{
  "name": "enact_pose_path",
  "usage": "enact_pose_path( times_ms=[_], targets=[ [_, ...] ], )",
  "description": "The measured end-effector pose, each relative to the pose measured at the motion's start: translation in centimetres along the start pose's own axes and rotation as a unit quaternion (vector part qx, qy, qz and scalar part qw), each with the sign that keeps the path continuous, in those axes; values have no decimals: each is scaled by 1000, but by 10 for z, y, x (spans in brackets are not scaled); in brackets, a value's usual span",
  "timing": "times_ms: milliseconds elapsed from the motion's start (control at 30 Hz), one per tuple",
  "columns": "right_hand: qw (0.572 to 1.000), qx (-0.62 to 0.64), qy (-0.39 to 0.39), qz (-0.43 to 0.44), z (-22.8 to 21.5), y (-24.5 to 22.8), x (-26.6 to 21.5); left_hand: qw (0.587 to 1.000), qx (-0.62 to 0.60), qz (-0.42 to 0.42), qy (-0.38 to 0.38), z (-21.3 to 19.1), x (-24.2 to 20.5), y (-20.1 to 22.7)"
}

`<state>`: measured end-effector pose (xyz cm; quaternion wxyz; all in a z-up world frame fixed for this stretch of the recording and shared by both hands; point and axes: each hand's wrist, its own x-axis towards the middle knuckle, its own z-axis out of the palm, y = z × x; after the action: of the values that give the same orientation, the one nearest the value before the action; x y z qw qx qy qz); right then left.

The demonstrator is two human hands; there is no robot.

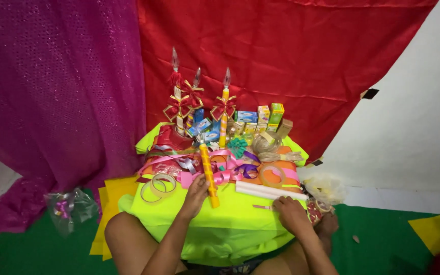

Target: Wrapping yellow adhesive tape around decorative plastic sticks as part of a handicraft assembly.

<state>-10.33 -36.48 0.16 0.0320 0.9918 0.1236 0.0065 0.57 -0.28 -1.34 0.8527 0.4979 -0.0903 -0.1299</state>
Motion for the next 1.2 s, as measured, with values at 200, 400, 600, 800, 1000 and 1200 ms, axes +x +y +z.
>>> enact_pose_path(
  times_ms=[200, 400, 600, 800, 1000, 1200],
  targets=[
    [989, 42, 138, -34, -10, -8, 9, 1000, -20, -3, 1, -1, 1, -2],
    [946, 202, 240, -84, -48, -69, 15, 1000, -4, 3, 2, -1, 1, -3],
    [836, 533, 105, 79, -30, -146, 50, 990, 134, -2, 46, 28, -12, 24],
    [812, 568, 133, 12, -10, -151, 94, 970, 229, 79, 35, 43, -2, -1],
    [756, 632, 150, 83, -10, -152, 79, 806, 582, 96, -42, 46, -50, 70],
    [652, 724, 213, 71, 11, -143, 89, 566, 756, 276, 178, -54, -52, 86]
  ],
)
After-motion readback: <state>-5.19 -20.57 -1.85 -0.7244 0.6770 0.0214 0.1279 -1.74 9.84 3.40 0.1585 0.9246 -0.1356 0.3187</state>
